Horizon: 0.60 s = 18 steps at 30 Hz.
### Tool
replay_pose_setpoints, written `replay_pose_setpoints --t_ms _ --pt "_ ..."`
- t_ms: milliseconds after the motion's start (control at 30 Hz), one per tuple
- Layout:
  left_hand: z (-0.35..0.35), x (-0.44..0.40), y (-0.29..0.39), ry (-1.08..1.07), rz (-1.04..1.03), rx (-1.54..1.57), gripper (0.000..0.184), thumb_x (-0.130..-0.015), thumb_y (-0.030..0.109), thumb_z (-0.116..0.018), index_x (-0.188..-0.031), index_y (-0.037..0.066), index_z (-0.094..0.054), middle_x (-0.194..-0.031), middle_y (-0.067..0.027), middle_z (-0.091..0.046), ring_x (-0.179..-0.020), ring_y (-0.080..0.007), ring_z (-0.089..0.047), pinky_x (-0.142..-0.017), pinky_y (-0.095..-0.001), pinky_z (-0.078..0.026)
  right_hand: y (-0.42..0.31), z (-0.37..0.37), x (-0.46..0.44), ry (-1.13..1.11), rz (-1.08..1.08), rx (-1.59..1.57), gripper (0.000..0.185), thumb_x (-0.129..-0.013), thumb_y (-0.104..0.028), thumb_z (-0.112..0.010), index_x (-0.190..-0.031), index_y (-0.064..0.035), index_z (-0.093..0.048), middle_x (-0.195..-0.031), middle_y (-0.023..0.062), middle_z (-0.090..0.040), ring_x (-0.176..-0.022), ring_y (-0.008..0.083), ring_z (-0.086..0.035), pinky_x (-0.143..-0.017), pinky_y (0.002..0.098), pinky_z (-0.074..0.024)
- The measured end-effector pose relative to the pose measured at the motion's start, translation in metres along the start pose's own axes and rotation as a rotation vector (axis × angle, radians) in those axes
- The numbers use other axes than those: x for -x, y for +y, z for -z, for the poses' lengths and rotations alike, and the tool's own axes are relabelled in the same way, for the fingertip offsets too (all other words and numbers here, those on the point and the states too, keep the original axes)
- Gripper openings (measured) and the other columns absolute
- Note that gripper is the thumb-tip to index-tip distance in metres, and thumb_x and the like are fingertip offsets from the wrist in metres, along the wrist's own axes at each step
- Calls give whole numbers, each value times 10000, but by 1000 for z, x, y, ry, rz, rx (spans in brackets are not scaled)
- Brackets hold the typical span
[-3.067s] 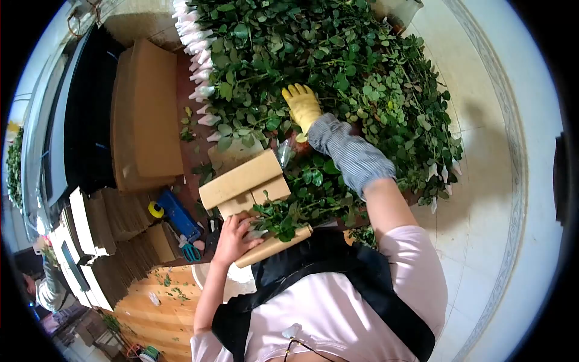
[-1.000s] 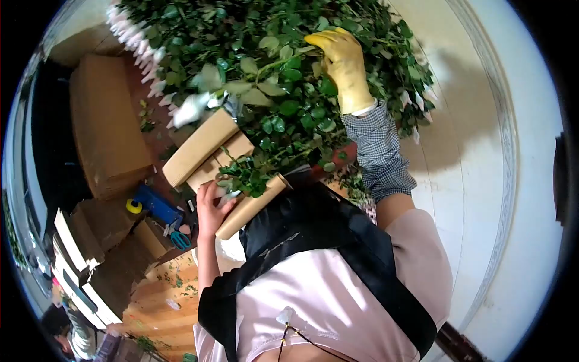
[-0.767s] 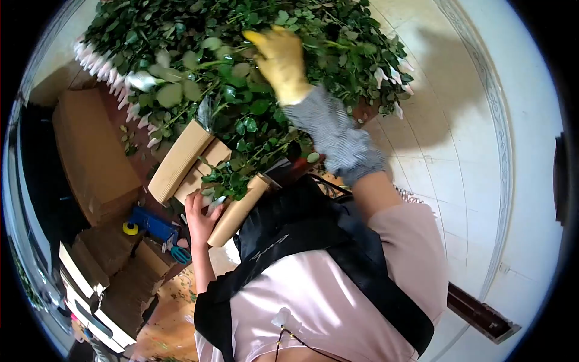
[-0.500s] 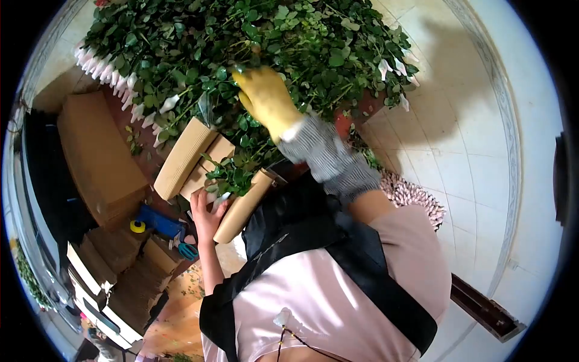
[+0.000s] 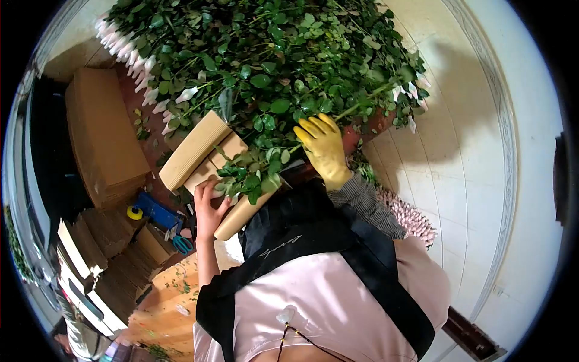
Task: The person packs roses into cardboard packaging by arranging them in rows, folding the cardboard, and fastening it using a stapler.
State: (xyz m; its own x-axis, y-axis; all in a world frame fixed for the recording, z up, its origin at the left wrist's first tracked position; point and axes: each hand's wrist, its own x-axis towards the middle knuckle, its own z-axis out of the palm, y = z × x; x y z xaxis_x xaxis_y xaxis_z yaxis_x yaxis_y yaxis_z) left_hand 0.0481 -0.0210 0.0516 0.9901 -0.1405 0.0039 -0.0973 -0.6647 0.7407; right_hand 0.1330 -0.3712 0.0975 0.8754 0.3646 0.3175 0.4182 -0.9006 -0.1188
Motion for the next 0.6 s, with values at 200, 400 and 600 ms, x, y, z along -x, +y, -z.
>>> replay_pose_setpoints --t_ms 200,400,600 --pt "-7 3 -11 70 -1 -16 415 -785 87 -779 -1157 4 -613 -1154 -154 -584 -1060 -365 -543 -926 -428 -450 20 61 -22 141 -113 83 447 -691 38 -643 -1101 -128 -708 -1183 80 -699 -1187 294 -605 -1150 481 -341" --pt "-9 3 -10 89 29 4 430 -760 80 -790 -1150 15 -622 -1130 -137 -591 -1045 -354 -554 -926 -425 -456 38 94 -132 396 61 71 405 -772 78 -581 -1133 -70 -688 -1174 128 -688 -1159 318 -623 -1083 507 -412" --pt "-4 2 -4 86 69 20 422 -765 89 -794 -1146 9 -631 -1103 -140 -597 -1028 -356 -562 -906 -424 -465 30 20 -293 411 193 216 450 -843 -108 -700 -1281 -96 -599 -1165 130 -670 -1109 289 -632 -1068 455 -445"
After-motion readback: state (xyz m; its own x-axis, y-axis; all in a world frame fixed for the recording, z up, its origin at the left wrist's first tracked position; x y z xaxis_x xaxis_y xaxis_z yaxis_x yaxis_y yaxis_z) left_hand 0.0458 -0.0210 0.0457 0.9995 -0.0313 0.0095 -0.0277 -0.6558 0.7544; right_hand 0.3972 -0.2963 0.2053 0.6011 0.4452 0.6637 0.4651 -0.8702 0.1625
